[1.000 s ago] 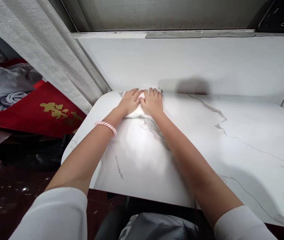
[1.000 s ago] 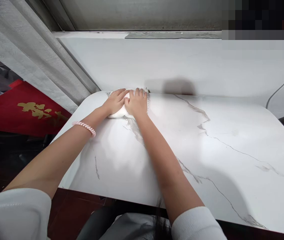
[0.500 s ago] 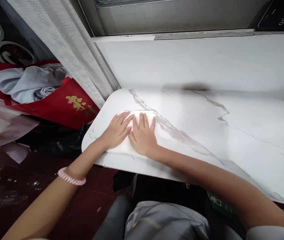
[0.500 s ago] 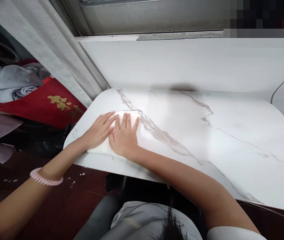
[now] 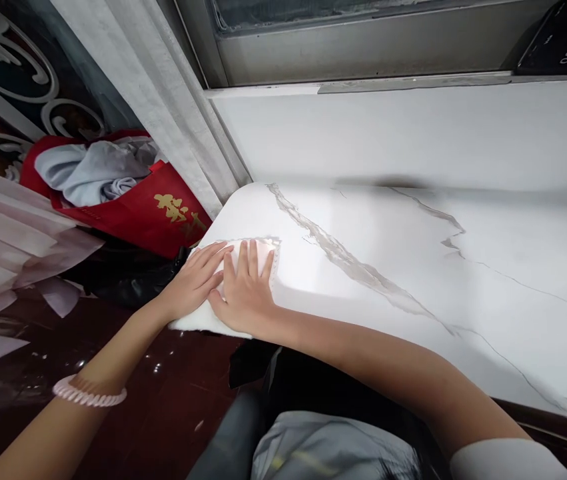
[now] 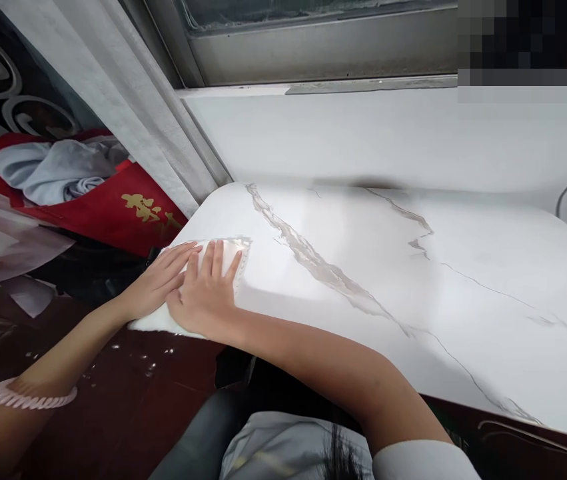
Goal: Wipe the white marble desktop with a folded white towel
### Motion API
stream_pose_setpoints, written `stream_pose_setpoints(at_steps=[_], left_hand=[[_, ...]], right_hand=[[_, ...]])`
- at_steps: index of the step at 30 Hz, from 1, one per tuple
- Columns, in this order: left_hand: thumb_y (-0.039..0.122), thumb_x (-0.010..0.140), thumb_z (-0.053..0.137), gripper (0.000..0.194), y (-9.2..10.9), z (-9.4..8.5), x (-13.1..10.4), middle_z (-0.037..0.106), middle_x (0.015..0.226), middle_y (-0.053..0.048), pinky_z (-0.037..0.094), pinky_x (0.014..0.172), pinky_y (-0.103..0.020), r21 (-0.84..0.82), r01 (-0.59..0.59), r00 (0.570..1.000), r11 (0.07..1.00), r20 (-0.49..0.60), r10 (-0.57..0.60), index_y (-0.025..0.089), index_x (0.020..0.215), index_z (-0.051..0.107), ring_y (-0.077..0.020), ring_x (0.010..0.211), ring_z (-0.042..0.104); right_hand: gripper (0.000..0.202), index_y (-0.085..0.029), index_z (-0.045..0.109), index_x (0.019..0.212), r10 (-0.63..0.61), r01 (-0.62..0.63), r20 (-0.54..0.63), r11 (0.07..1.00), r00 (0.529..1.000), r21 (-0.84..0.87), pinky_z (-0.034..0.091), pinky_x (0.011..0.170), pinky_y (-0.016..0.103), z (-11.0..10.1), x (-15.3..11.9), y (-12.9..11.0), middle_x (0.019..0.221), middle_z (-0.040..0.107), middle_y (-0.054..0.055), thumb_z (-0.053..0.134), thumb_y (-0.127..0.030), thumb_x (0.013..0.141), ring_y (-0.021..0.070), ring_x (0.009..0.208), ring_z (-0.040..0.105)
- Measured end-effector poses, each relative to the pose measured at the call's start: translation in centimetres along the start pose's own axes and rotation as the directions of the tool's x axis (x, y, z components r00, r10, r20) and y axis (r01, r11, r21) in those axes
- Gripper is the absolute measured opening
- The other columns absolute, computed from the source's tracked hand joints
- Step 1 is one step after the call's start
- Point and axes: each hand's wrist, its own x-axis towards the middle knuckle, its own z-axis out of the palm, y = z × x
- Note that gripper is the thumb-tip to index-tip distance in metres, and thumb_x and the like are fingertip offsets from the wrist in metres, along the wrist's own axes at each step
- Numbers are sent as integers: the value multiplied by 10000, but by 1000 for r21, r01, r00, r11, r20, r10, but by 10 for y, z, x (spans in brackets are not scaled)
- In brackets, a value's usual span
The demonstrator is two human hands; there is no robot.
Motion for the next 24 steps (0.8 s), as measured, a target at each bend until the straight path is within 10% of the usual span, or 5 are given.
stream_pose_setpoints(at_steps=[14,24], left_hand=[[312,996,258,532,-41,10,214,429,1540,-135,252,1192,-444,102,-20,998,995,-50,25,137,1478,398,-256,1428,358],[311,1007,267,526,-18,18,264,430,1548,-122,267,1184,-465,90,63,994,994,-95,-55,144,1486,405,-267,1431,366]], right_hand=[[589,-64,343,1537,103,-163,-254,960,962,-229,68,1224,578,-55,160,110,1628,288,161,307,-289,993,325,1519,178],[570,-115,358,1528,98,-179,-255,932,962,-316,123,1222,530,-82,177,151,1619,326,117,277,-271,986,283,1500,235]])
